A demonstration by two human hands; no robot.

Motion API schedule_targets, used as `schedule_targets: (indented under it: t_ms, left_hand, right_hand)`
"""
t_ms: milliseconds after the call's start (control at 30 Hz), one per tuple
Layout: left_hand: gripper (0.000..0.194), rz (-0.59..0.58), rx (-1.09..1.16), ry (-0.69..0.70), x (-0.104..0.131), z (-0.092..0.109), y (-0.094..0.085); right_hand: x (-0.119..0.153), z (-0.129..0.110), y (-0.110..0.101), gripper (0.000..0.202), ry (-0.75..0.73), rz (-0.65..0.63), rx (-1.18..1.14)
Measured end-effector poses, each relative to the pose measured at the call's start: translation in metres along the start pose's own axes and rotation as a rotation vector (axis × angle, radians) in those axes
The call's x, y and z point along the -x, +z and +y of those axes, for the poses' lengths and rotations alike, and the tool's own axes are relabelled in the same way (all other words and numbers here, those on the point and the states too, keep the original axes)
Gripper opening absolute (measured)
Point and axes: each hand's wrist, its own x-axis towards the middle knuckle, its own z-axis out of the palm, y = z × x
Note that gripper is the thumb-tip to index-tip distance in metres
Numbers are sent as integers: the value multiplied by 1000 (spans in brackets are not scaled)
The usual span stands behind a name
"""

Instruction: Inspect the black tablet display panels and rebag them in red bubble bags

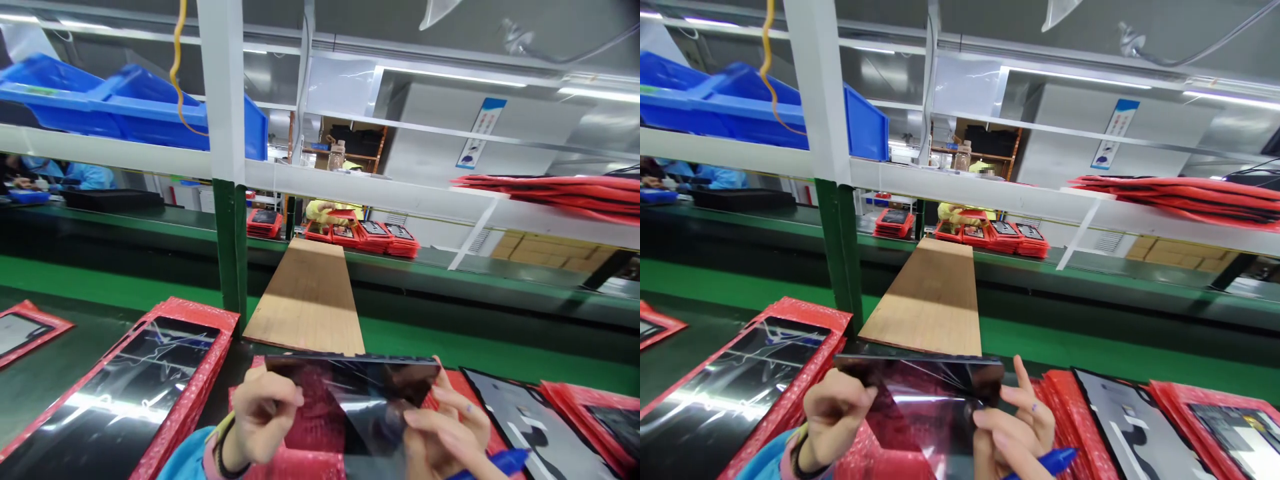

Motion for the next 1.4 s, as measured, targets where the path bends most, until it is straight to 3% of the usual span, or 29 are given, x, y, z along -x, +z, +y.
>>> schedule_targets:
  t_ms: [67, 167, 333, 500, 700, 900, 1133, 1400]
  left_hand:
    - [45, 50, 30, -42, 9, 1, 7]
    - [70, 29, 152, -168, 19, 10, 17]
    - [88, -47, 304, -381, 21, 37, 31]
    - [79, -108, 388, -344, 16, 48, 42]
    - [79, -279, 471, -280, 28, 23, 38]
    - [63, -229, 267, -459, 43, 15, 26]
    - [63, -157, 273, -543, 19, 32, 26]
    - [55, -289, 346, -558, -13, 47, 16]
  right_hand:
    - [1, 5, -1, 27, 64, 38, 46]
    - [-4, 5, 0, 21, 90, 124, 30]
    - [-23, 6, 5, 31, 116, 229, -205]
    - [-24, 31, 6, 27, 301, 64, -444]
    - [-26, 31, 17, 32, 586, 55, -636]
    - [-27, 29, 25, 33, 701, 41, -713]
    - [-28, 35, 19, 34, 795, -42, -589]
    - [-32, 22, 18, 31, 913, -97, -550]
